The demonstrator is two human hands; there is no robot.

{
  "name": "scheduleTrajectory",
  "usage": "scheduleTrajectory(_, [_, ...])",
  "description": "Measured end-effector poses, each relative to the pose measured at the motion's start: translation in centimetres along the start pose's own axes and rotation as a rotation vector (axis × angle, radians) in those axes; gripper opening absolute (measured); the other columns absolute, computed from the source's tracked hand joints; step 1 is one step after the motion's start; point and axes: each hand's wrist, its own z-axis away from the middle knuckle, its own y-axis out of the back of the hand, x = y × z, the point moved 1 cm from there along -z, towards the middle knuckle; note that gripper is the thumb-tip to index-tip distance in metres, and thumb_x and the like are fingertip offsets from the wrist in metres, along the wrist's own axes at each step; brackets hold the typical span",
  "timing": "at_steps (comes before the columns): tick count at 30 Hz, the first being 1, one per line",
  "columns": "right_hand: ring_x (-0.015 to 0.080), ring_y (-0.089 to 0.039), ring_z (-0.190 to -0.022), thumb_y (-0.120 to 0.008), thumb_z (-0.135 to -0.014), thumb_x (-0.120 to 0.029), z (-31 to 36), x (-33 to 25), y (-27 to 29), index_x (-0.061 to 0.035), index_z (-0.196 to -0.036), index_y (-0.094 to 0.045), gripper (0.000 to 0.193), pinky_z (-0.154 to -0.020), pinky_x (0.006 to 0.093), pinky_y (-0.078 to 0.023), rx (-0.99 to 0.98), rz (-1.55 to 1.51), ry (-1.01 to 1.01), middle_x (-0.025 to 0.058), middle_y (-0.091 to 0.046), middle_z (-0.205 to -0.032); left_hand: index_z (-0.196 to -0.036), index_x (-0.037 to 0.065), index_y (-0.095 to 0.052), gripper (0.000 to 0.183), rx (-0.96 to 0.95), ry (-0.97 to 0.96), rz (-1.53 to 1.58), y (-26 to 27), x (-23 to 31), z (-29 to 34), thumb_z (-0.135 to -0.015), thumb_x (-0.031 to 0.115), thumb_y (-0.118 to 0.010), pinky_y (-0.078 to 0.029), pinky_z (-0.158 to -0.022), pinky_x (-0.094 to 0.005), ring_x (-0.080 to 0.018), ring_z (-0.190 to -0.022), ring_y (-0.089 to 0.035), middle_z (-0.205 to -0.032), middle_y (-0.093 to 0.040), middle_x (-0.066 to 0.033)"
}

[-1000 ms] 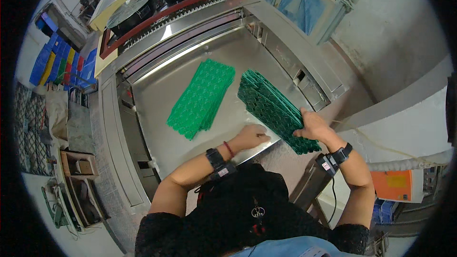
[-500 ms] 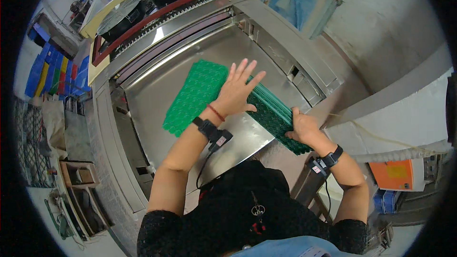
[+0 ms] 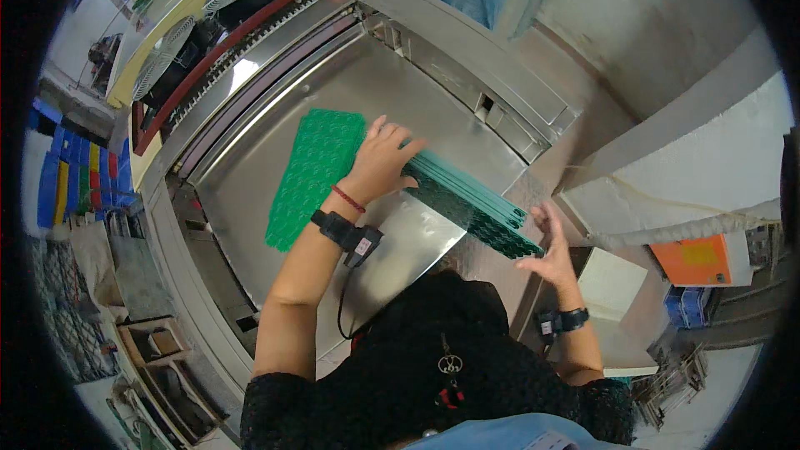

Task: Stack green plastic trays and place them into a collection area or machine.

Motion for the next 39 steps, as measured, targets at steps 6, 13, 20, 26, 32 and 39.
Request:
scheduleTrajectory(6, [0.0239, -0.053, -0.105, -0.088, -0.052, -0.017, -2.8, -1.4, -7.9, -0.0051, -0.137, -0.024, 0.106, -0.091, 0.0362, -0.043, 0.218, -0.271, 0.023, 0.0163, -0.052, -0.116, -0.113, 0.017, -0.057, 0.069, 0.009, 0.023, 0.049, 0.6, -0.1, 1.2, -0.049, 0.021, -0.083, -0.025, -0.107, -0.0487, -0.0280, -0.110, -0.046, -0.108, -0.053, -0.0069])
scheduleTrajectory(13, [0.0202, -0.057, -0.094, -0.083, -0.058, -0.008, -4.3, -1.6, -10.0, -0.0045, -0.130, -0.031, 0.089, -0.082, 0.0339, -0.046, 0.346, -0.244, 0.061, 0.0118, -0.058, -0.102, -0.127, 0.013, -0.046, 0.082, 0.186, 0.240, 0.241, 1.6, -3.1, 1.5, -0.053, 0.017, -0.083, -0.029, -0.105, -0.0454, -0.0342, -0.121, -0.040, -0.132, -0.039, -0.0144])
scheduleTrajectory(20, [0.0254, -0.052, -0.105, -0.080, -0.061, -0.009, -4.1, -2.8, -10.6, -0.0024, -0.132, -0.029, 0.088, -0.090, 0.0373, -0.043, 0.312, -0.231, 0.065, 0.0175, -0.051, -0.116, -0.135, 0.001, -0.034, 0.078, 0.302, 0.476, 1.314, -3.7, -4.7, 2.4, -0.075, 0.036, -0.070, -0.033, -0.100, -0.0331, -0.0233, -0.121, -0.042, -0.132, -0.045, -0.0133])
scheduleTrajectory(26, [0.0278, -0.046, -0.111, -0.079, -0.061, -0.014, -3.4, -1.4, -11.5, -0.0010, -0.134, -0.026, 0.091, -0.097, 0.0401, -0.036, 0.333, -0.237, 0.137, 0.0193, -0.044, -0.123, -0.111, 0.002, -0.054, 0.039, 0.435, 0.516, 1.208, -4.1, -3.9, 2.9, -0.090, 0.035, -0.053, -0.038, -0.092, -0.0288, -0.0156, -0.104, -0.051, -0.110, -0.059, -0.0092])
scheduleTrajectory(32, [0.0292, -0.046, -0.108, -0.084, -0.055, -0.026, -3.5, -3.9, -9.7, 0.0006, -0.130, -0.030, 0.097, -0.097, 0.0423, -0.034, 0.269, -0.041, 0.087, 0.0167, -0.045, -0.119, -0.084, 0.004, -0.058, 0.029, 0.589, 0.659, 1.105, -4.9, -3.1, 1.9, -0.093, 0.029, -0.047, -0.041, -0.074, -0.0259, -0.0110, -0.079, -0.051, -0.081, -0.056, -0.0023])
scheduleTrajectory(39, [0.0347, -0.045, -0.111, -0.083, -0.052, -0.037, -4.2, -11.8, -7.3, -0.0019, -0.124, -0.041, 0.091, -0.097, 0.0521, -0.031, 0.147, 0.537, 0.477, 0.0180, -0.046, -0.118, -0.081, 0.005, -0.057, 0.023, 0.642, 0.680, 1.088, -5.2, -3.9, 2.5, -0.091, 0.024, -0.048, -0.039, -0.070, -0.0241, -0.0093, -0.075, -0.049, -0.077, -0.053, -0.0005])
